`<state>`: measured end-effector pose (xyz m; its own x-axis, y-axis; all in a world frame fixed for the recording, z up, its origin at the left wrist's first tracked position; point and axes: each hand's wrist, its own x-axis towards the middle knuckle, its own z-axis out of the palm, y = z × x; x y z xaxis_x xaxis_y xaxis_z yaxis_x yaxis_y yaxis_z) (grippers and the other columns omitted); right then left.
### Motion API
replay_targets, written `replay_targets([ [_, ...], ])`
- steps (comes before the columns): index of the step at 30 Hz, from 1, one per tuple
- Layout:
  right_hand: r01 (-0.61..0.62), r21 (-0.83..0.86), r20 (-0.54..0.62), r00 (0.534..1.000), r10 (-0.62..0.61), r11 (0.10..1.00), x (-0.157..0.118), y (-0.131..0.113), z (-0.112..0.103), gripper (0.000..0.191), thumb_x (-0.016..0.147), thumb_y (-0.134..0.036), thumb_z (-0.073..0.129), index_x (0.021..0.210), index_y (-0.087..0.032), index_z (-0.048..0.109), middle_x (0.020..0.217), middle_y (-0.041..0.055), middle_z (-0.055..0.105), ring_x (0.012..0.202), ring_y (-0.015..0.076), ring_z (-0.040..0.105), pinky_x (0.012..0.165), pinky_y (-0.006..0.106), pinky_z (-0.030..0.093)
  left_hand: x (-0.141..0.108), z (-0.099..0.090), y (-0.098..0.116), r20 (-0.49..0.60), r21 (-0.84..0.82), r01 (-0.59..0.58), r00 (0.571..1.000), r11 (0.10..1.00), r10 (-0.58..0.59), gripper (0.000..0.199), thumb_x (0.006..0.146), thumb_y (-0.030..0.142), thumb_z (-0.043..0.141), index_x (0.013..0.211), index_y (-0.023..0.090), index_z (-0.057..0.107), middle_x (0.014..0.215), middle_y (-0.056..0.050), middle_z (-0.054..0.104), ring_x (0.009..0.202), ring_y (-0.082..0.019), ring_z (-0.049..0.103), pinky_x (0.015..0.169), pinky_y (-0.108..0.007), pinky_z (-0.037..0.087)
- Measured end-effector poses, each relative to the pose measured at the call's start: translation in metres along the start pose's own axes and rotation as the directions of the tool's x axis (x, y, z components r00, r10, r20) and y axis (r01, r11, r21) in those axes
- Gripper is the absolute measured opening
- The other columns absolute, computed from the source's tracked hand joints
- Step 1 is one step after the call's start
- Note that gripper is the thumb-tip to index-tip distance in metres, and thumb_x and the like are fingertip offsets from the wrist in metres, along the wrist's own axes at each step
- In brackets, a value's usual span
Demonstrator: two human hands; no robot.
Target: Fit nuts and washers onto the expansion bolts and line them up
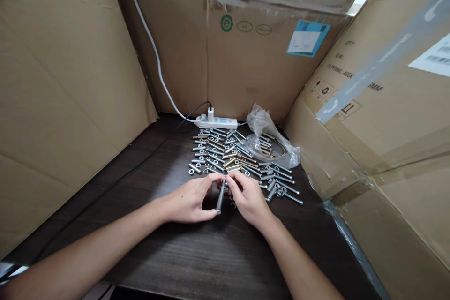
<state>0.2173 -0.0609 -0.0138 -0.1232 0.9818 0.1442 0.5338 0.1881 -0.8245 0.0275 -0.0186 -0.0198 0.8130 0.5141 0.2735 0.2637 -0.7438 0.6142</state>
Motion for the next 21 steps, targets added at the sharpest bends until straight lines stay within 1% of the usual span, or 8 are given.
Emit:
replay_targets([
  [4,0.021,-0.010,0.025,0.999,-0.021,1.000,0.0001,-0.0017,0.0015,0.031,0.094,-0.041,0.036,0.080,-0.019,0.054,0.066,-0.0005,0.054,0.059,0.0126,0.052,0.059,0.023,0.041,0.0001,0.0004,-0.0007,-0.006,-0.007,-0.010,1.000,1.000,0.010,0.061,0.073,0.025,0.061,0.126,0.022,0.030,0.100,-0.005,0.057,0.083,-0.020,0.058,0.075,-0.032,0.047],
  [9,0.051,-0.017,0.027,0.998,-0.051,0.999,-0.0007,-0.0012,0.0013,0.031,0.095,-0.038,0.035,0.087,-0.019,0.058,0.067,0.0002,0.055,0.059,0.0130,0.053,0.060,0.023,0.042,0.0004,-0.0011,0.0003,0.001,0.001,-0.017,1.000,1.000,0.017,0.060,0.074,0.024,0.061,0.125,0.021,0.029,0.105,-0.006,0.055,0.087,-0.020,0.058,0.077,-0.032,0.047],
  [14,0.074,-0.072,0.005,0.997,-0.074,0.995,-0.0007,-0.0023,0.0000,0.031,0.094,-0.036,0.036,0.096,-0.019,0.062,0.076,0.0028,0.062,0.069,0.0156,0.059,0.067,0.025,0.046,-0.0005,-0.0023,0.0008,0.000,-0.004,-0.010,1.000,1.000,0.010,0.062,0.075,0.030,0.063,0.127,0.022,0.029,0.107,-0.006,0.054,0.090,-0.021,0.057,0.078,-0.033,0.047],
  [17,0.106,-0.109,-0.003,0.994,-0.107,0.988,0.0000,-0.0028,-0.0007,0.031,0.094,-0.035,0.037,0.101,-0.019,0.063,0.086,0.0046,0.065,0.077,0.0167,0.061,0.073,0.026,0.047,-0.0006,-0.0028,0.0010,0.011,-0.007,0.002,1.000,1.000,-0.002,0.066,0.075,0.033,0.065,0.129,0.022,0.028,0.106,-0.006,0.054,0.088,-0.021,0.057,0.078,-0.035,0.047],
  [21,0.145,-0.130,-0.026,0.988,-0.150,0.981,0.0011,0.0005,-0.0015,0.031,0.094,-0.035,0.038,0.103,-0.020,0.063,0.097,0.0067,0.067,0.087,0.0185,0.061,0.080,0.029,0.047,0.0000,-0.0043,0.0025,0.006,-0.004,0.005,1.000,1.000,-0.005,0.065,0.076,0.033,0.066,0.129,0.022,0.030,0.111,-0.007,0.052,0.092,-0.021,0.056,0.082,-0.037,0.047],
])
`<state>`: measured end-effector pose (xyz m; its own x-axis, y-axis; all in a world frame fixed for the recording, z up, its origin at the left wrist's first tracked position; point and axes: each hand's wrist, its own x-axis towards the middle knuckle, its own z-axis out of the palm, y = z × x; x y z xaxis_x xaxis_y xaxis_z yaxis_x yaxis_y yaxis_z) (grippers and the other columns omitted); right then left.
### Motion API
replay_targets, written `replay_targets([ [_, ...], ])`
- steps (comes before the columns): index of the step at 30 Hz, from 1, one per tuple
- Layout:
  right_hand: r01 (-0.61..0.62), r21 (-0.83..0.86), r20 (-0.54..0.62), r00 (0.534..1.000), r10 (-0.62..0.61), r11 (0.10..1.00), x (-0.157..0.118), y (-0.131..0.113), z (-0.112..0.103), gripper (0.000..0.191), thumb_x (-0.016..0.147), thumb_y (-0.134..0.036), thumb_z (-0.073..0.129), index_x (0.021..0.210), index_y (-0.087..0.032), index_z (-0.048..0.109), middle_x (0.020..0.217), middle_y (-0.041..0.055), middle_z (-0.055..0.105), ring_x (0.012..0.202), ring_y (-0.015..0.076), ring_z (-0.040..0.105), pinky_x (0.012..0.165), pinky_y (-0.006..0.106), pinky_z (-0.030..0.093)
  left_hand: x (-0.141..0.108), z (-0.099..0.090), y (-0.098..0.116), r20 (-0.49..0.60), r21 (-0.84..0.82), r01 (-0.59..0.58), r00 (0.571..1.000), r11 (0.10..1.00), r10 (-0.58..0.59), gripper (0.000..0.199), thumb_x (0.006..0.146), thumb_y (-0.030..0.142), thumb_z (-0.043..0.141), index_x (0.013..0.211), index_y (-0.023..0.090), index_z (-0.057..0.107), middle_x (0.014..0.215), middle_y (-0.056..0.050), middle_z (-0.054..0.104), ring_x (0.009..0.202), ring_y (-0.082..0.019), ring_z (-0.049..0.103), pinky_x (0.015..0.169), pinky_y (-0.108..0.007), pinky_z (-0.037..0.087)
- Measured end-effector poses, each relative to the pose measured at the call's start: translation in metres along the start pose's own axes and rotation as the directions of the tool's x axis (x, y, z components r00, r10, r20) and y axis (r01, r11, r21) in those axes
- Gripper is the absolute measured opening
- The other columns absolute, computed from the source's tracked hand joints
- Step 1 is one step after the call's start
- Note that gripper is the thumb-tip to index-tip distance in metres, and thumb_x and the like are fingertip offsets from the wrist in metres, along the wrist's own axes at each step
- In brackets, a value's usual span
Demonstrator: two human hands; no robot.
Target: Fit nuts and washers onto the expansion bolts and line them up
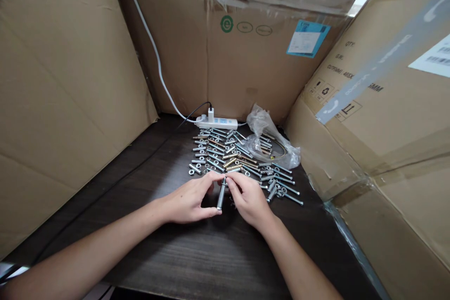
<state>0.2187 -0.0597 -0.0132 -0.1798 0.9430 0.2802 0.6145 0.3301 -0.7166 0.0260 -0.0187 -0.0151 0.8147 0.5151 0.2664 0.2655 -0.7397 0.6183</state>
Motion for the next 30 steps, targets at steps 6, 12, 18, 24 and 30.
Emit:
replay_targets([
  [6,0.010,0.033,-0.067,0.998,-0.007,0.999,0.0005,0.0038,0.0000,0.026,0.091,-0.032,0.043,0.098,-0.018,0.063,0.098,0.0076,0.066,0.091,0.0191,0.061,0.083,0.029,0.046,-0.0002,-0.0024,0.0035,-0.002,-0.027,-0.033,0.999,0.999,0.033,0.057,0.079,0.026,0.063,0.128,0.025,0.034,0.122,-0.008,0.047,0.098,-0.020,0.055,0.086,-0.036,0.047],
  [12,-0.039,0.072,-0.024,0.999,0.041,0.997,0.0000,0.0007,-0.0004,0.022,0.092,-0.032,0.042,0.094,-0.017,0.059,0.086,0.0048,0.065,0.075,0.0158,0.060,0.070,0.026,0.047,0.0000,-0.0022,0.0041,-0.014,-0.045,-0.044,0.999,0.998,0.044,0.056,0.077,0.023,0.064,0.125,0.024,0.037,0.118,-0.007,0.050,0.099,-0.020,0.054,0.087,-0.036,0.047],
  [18,0.011,0.120,-0.095,0.996,0.000,0.993,-0.0013,0.0051,0.0032,0.019,0.090,-0.027,0.046,0.101,-0.018,0.060,0.097,0.0064,0.064,0.082,0.0164,0.061,0.071,0.027,0.048,0.0014,-0.0023,0.0047,-0.011,-0.031,-0.047,0.999,0.998,0.046,0.055,0.076,0.022,0.063,0.125,0.024,0.037,0.118,-0.007,0.050,0.100,-0.020,0.053,0.088,-0.036,0.046],
  [24,0.122,0.073,-0.197,0.975,-0.105,0.990,-0.0011,0.0044,0.0040,0.015,0.087,-0.021,0.052,0.098,-0.020,0.063,0.095,0.0056,0.065,0.085,0.0174,0.060,0.068,0.027,0.048,0.0003,0.0001,0.0022,-0.028,-0.024,-0.015,1.000,1.000,0.014,0.060,0.075,0.022,0.063,0.126,0.021,0.032,0.113,-0.007,0.052,0.088,-0.018,0.055,0.080,-0.033,0.048],
  [30,0.129,0.100,-0.197,0.975,-0.107,0.987,-0.0019,0.0028,0.0044,0.016,0.086,-0.017,0.053,0.098,-0.021,0.062,0.092,0.0038,0.064,0.077,0.0153,0.060,0.063,0.026,0.048,0.0004,0.0027,-0.0001,-0.049,-0.002,-0.042,0.998,0.999,0.042,0.071,0.075,0.016,0.058,0.135,0.024,0.022,0.117,-0.008,0.051,0.094,-0.020,0.055,0.085,-0.036,0.046],
])
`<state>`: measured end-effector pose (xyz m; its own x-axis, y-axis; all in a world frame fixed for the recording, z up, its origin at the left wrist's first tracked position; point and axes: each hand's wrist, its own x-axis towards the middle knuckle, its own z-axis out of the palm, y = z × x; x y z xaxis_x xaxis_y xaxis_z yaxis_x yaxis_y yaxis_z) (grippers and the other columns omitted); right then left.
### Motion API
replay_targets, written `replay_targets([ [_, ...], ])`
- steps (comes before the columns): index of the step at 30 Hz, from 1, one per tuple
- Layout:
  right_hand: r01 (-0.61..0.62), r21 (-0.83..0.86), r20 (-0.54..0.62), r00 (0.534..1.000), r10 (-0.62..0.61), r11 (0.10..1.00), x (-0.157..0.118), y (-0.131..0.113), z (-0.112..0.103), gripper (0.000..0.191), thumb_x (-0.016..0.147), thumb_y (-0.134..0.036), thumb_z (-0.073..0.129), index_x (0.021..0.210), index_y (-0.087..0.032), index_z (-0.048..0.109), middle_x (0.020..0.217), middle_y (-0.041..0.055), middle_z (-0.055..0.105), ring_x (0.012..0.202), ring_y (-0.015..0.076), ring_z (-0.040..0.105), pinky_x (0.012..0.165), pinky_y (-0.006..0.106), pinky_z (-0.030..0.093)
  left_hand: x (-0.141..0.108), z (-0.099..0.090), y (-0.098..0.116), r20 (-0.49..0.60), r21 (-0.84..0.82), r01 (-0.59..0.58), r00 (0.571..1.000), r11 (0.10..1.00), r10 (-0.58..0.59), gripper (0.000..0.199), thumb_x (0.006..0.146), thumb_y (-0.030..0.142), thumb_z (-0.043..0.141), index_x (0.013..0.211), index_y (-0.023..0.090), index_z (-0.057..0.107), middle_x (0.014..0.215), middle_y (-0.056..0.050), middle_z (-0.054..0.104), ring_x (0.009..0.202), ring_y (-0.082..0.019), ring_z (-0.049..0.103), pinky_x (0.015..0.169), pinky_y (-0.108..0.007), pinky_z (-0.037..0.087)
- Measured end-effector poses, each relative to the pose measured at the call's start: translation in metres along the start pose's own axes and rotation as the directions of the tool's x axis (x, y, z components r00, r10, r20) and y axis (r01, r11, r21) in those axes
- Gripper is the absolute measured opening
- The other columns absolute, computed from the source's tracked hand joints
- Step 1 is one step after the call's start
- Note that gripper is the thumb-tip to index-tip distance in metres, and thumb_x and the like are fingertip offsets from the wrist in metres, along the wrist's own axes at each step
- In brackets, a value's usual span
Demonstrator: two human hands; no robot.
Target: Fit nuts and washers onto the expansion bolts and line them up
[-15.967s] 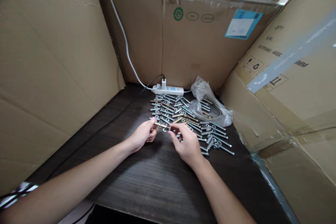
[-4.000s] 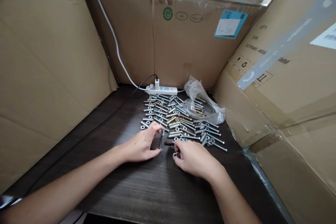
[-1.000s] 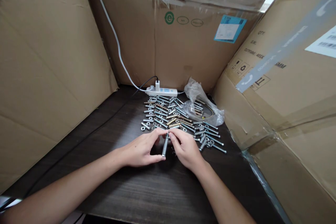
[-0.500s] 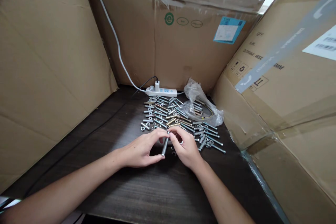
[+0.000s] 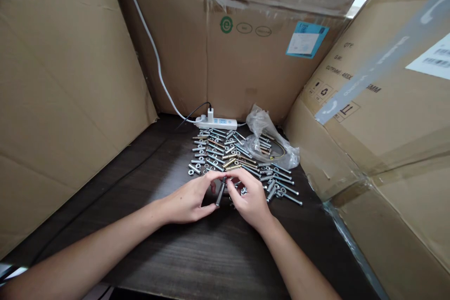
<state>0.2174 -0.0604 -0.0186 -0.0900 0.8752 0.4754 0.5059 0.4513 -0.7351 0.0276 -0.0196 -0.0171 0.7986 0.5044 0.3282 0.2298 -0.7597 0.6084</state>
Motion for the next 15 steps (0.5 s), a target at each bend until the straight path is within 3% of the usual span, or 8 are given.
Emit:
replay_targets([
  [9,-0.002,0.048,0.017,1.000,0.002,0.999,-0.0022,0.0041,0.0015,0.013,0.085,-0.018,0.056,0.096,-0.020,0.062,0.094,0.0049,0.063,0.079,0.0154,0.060,0.064,0.026,0.050,-0.0008,0.0032,-0.0022,-0.033,-0.042,0.003,0.999,0.999,-0.004,0.075,0.074,0.012,0.059,0.137,0.022,0.019,0.130,-0.011,0.046,0.114,-0.024,0.049,0.098,-0.040,0.041],
  [15,0.056,0.013,0.037,0.998,-0.056,0.998,-0.0009,0.0020,0.0011,0.013,0.082,-0.015,0.057,0.092,-0.020,0.064,0.096,0.0061,0.062,0.081,0.0162,0.060,0.065,0.027,0.050,0.0005,0.0038,-0.0023,-0.016,-0.056,0.027,0.999,0.998,-0.028,0.067,0.072,0.010,0.059,0.130,0.021,0.027,0.128,-0.009,0.046,0.114,-0.024,0.048,0.098,-0.040,0.040],
])
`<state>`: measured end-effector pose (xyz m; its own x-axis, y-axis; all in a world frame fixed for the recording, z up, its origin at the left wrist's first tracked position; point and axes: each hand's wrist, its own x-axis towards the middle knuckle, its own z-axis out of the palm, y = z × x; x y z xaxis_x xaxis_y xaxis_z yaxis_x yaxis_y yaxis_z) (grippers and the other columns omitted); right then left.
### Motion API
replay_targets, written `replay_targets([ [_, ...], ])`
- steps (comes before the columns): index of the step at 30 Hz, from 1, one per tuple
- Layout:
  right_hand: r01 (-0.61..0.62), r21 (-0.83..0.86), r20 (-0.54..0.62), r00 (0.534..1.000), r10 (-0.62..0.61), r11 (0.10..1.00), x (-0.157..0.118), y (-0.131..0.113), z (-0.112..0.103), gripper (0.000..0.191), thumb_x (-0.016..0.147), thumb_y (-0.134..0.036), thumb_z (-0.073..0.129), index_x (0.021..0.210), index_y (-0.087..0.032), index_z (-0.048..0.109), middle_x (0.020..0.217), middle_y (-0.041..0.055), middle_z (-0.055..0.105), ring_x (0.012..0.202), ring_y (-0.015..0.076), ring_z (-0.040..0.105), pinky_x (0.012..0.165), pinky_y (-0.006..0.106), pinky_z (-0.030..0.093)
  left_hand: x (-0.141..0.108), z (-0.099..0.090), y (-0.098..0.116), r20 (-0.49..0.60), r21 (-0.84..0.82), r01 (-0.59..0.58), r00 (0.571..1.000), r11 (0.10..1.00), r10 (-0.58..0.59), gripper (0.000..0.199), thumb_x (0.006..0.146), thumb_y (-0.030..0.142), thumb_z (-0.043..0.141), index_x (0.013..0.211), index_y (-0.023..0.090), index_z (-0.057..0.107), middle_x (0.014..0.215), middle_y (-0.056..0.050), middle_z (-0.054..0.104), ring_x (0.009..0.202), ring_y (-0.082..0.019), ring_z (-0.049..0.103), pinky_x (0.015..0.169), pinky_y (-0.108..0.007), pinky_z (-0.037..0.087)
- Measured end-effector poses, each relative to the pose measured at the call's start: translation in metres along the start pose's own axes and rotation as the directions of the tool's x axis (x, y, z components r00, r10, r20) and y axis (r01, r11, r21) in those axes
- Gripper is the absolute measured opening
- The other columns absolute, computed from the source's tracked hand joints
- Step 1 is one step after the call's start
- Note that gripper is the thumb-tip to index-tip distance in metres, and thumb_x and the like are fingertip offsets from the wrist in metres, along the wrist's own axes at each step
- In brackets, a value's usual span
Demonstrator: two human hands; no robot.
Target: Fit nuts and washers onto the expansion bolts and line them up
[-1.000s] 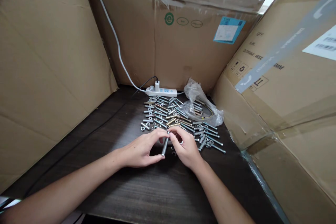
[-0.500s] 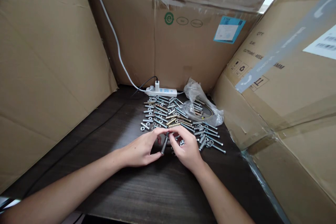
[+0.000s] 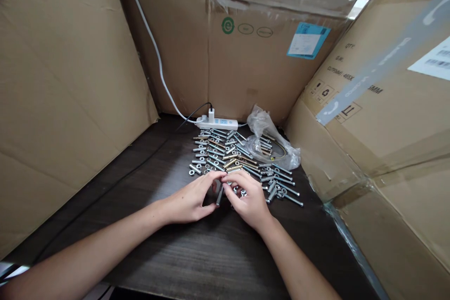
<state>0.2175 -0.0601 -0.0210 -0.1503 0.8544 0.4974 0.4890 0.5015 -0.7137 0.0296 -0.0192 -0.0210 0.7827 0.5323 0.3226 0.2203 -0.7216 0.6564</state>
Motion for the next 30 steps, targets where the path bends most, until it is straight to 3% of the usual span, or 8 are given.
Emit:
replay_targets([
  [6,-0.008,-0.019,0.034,0.999,0.008,1.000,0.000,-0.002,-0.001,0.013,0.083,-0.017,0.055,0.092,-0.019,0.064,0.096,0.0064,0.062,0.078,0.0151,0.060,0.063,0.025,0.049,0.001,-0.003,0.000,-0.005,0.071,-0.010,1.000,0.997,0.010,0.059,0.071,0.011,0.059,0.123,0.021,0.034,0.122,-0.009,0.046,0.112,-0.024,0.046,0.095,-0.041,0.041],
  [10,-0.059,-0.198,0.107,0.991,0.081,0.978,0.004,-0.007,-0.017,0.010,0.083,-0.019,0.053,0.086,-0.019,0.062,0.082,0.0023,0.064,0.067,0.0130,0.057,0.061,0.025,0.044,0.000,-0.002,-0.005,-0.070,0.126,-0.001,0.998,0.992,0.010,0.061,0.068,0.009,0.058,0.122,0.019,0.031,0.117,-0.010,0.043,0.107,-0.024,0.046,0.091,-0.041,0.044],
  [14,-0.101,-0.452,0.339,0.899,0.276,0.886,0.007,-0.013,-0.032,0.008,0.080,-0.025,0.055,0.076,-0.022,0.061,0.067,-0.0023,0.062,0.060,0.0129,0.055,0.056,0.024,0.036,0.000,0.000,-0.010,-0.144,0.133,-0.012,0.989,0.991,0.031,0.061,0.070,0.009,0.056,0.123,0.020,0.027,0.112,-0.009,0.040,0.096,-0.020,0.047,0.085,-0.038,0.045],
  [17,-0.098,-0.546,0.383,0.854,0.352,0.832,0.005,-0.018,-0.032,0.008,0.076,-0.031,0.059,0.077,-0.023,0.061,0.068,-0.0025,0.063,0.061,0.0134,0.056,0.056,0.024,0.034,-0.001,0.002,-0.013,-0.196,0.113,-0.013,0.980,0.994,0.035,0.061,0.072,0.008,0.054,0.124,0.021,0.026,0.107,-0.007,0.040,0.085,-0.016,0.046,0.079,-0.035,0.046],
  [25,-0.063,-0.583,0.426,0.826,0.370,0.810,-0.004,-0.013,-0.023,0.008,0.069,-0.026,0.064,0.078,-0.025,0.064,0.069,-0.0014,0.066,0.064,0.0173,0.059,0.055,0.025,0.031,0.000,0.002,-0.011,-0.197,0.045,0.033,0.980,0.998,-0.023,0.061,0.072,0.014,0.059,0.123,0.023,0.027,0.106,-0.006,0.040,0.076,-0.013,0.044,0.073,-0.033,0.046],
  [30,-0.054,-0.527,0.421,0.850,0.316,0.848,-0.006,-0.010,-0.022,0.012,0.066,-0.015,0.060,0.075,-0.023,0.065,0.064,-0.0012,0.064,0.057,0.0148,0.056,0.053,0.025,0.031,0.000,0.000,-0.007,-0.144,0.023,0.077,0.987,0.997,-0.073,0.066,0.070,0.018,0.063,0.125,0.023,0.027,0.102,-0.004,0.043,0.080,-0.015,0.049,0.073,-0.032,0.047],
])
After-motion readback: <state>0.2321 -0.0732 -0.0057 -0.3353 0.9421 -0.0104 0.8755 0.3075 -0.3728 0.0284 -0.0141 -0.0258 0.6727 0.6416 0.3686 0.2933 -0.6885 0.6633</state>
